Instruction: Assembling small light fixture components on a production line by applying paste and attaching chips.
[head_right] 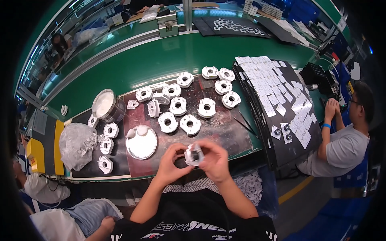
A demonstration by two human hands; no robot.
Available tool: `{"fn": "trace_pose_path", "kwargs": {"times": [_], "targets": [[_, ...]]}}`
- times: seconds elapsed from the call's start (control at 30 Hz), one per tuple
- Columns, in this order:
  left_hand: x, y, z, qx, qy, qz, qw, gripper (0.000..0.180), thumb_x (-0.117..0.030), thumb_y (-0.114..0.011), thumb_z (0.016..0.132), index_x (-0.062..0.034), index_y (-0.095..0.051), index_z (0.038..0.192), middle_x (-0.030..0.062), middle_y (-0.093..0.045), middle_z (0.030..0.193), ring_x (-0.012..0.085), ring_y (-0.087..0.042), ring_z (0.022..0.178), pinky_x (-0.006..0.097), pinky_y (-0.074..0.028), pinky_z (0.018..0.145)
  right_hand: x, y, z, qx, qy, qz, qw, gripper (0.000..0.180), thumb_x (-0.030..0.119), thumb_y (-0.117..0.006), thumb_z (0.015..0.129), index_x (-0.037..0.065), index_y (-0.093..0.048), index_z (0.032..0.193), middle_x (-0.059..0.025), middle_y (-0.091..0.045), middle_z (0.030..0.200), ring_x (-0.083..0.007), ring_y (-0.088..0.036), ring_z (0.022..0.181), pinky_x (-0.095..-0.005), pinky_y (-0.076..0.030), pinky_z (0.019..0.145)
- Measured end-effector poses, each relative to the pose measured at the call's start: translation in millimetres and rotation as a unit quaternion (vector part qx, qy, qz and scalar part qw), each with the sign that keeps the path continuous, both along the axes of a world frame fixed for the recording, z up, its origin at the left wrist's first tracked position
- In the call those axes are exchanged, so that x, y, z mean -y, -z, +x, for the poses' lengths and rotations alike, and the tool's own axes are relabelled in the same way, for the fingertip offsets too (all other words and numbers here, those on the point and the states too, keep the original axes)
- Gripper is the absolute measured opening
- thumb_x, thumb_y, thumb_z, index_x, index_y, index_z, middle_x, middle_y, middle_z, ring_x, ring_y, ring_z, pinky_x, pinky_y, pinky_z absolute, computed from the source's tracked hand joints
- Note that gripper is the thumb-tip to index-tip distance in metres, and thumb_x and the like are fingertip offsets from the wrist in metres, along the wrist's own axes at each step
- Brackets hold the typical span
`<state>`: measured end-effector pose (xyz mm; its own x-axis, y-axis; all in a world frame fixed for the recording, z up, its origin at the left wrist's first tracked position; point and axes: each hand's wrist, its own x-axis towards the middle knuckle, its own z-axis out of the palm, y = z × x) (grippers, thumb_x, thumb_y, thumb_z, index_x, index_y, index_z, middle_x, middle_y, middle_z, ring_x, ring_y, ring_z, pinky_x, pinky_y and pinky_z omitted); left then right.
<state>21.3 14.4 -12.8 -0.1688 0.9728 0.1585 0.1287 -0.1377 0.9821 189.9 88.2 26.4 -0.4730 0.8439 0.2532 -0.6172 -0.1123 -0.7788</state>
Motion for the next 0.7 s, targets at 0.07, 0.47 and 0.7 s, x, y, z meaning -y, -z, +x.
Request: {"fn": "trace_pose_path", "kwargs": {"times": [0.07, 0.47, 0.7], "targets": [[-3, 2, -2, -0.030, -0.006, 0.003, 1.000, 0.067, -0.001, -0.087, 0.071, -0.0018, -0.057, 0.132, 0.0141, -0.057, 0.127, 0.0281, -0.063, 0.121, 0.037, -0.057, 0.103, -15, -4, 16, 0.058, 0.029, 0.043, 0.997, 0.061, 0.026, -0.089, 0.084, -0.008, -0.063, 0.128, -0.0144, -0.064, 0.123, -0.0219, -0.064, 0.112, -0.0369, -0.052, 0.100], [-10, -8, 1, -0.200, -0.042, -0.016, 0.979, 0.082, -0.018, -0.092, 0.070, -0.0055, -0.054, 0.141, 0.0178, -0.063, 0.132, 0.0384, -0.058, 0.126, 0.046, -0.048, 0.106, -31, -19, 21, 0.414, 0.020, 0.270, 0.869, 0.048, 0.010, -0.088, 0.081, 0.000, -0.070, 0.125, -0.0092, -0.067, 0.113, -0.0208, -0.066, 0.107, -0.0344, -0.055, 0.094], [-9, -5, 2, -0.178, -0.061, -0.023, 0.982, 0.078, -0.017, -0.091, 0.070, -0.0056, -0.055, 0.138, 0.0170, -0.064, 0.131, 0.0381, -0.060, 0.124, 0.046, -0.050, 0.104, -49, -23, 6, 0.452, -0.025, 0.488, 0.746, 0.047, 0.014, -0.087, 0.076, 0.004, -0.071, 0.119, -0.0115, -0.065, 0.113, -0.0320, -0.063, 0.107, -0.0408, -0.052, 0.093]]}}
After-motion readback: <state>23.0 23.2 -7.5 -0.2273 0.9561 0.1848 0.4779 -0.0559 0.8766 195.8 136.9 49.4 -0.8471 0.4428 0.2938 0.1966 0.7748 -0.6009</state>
